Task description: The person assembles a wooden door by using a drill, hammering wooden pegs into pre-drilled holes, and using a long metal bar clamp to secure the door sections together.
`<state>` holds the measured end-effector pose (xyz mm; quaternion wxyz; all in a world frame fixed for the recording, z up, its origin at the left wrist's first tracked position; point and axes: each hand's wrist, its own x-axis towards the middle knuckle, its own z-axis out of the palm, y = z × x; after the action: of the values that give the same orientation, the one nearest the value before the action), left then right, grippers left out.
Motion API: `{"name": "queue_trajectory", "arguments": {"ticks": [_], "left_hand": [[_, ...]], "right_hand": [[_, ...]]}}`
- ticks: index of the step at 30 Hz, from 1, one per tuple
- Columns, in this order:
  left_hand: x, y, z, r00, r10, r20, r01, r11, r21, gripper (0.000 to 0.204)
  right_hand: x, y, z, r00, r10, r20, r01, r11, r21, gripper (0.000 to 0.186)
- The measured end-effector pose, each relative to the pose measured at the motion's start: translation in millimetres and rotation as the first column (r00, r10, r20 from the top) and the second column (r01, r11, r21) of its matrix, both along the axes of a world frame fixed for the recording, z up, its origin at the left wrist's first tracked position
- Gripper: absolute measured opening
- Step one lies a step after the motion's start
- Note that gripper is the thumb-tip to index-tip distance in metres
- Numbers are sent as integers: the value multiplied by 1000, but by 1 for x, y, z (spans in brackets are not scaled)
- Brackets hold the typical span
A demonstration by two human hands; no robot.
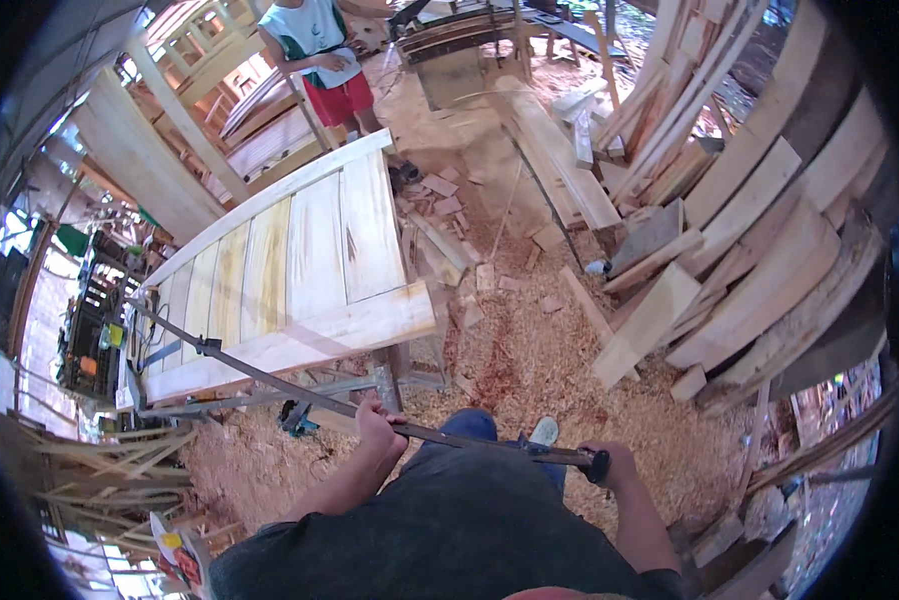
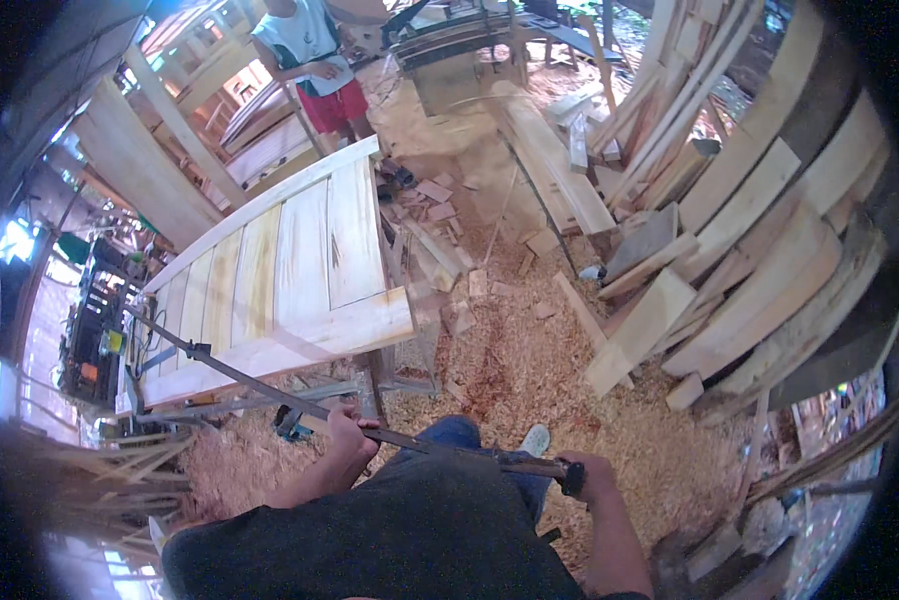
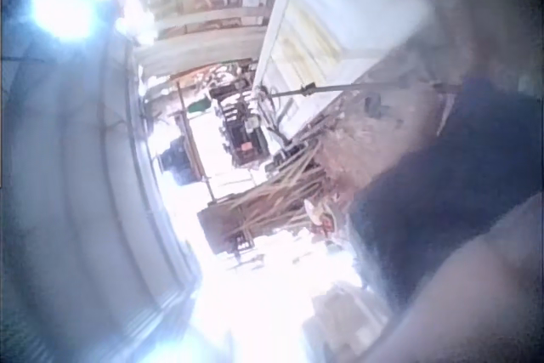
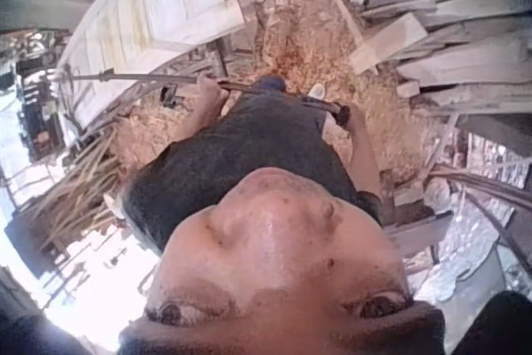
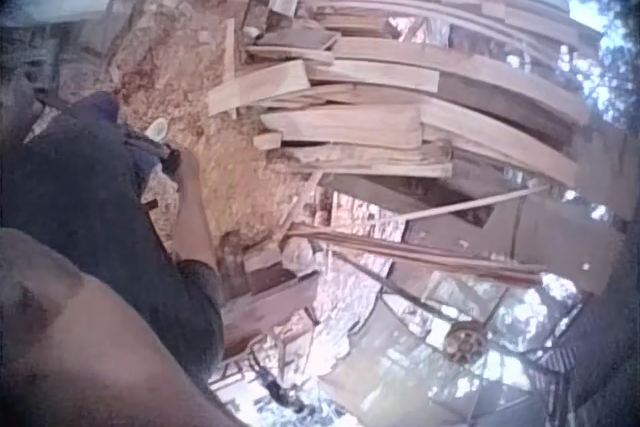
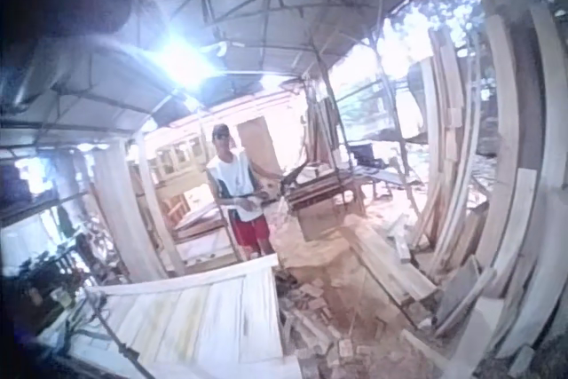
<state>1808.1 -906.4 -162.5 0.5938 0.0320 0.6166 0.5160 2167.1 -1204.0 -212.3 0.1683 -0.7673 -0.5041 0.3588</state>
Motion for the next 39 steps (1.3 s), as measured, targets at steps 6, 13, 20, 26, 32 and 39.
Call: {"name": "queue_trajectory", "arguments": {"ticks": [6, 13, 20, 26, 32, 39], "left_hand": [[67, 5, -2, 970, 242, 37, -235, 963, -132, 14], [133, 40, -16, 939, 336, -67, -340, 938, -61, 14], [197, 120, -14, 825, 564, 29, -558, 823, -104, 15], [233, 184, -15, 796, 601, 75, -604, 796, 30, 15], [289, 244, -20, 698, 716, 26, -716, 698, 9, 9], [347, 323, -25, 537, 833, 135, -840, 543, -13, 10]], "right_hand": [[119, 64, 10, 988, 152, -5, -151, 988, 26, 30], [219, 196, 10, 935, 355, 9, -349, 924, -156, 30], [291, 361, 17, 798, 592, 115, -568, 802, -183, 31], [337, 489, 18, 704, 697, 140, -686, 717, -123, 32], [390, 613, 7, 605, 791, 90, -779, 611, -137, 27], [427, 781, 25, 492, 866, 89, -853, 500, -147, 32]]}}
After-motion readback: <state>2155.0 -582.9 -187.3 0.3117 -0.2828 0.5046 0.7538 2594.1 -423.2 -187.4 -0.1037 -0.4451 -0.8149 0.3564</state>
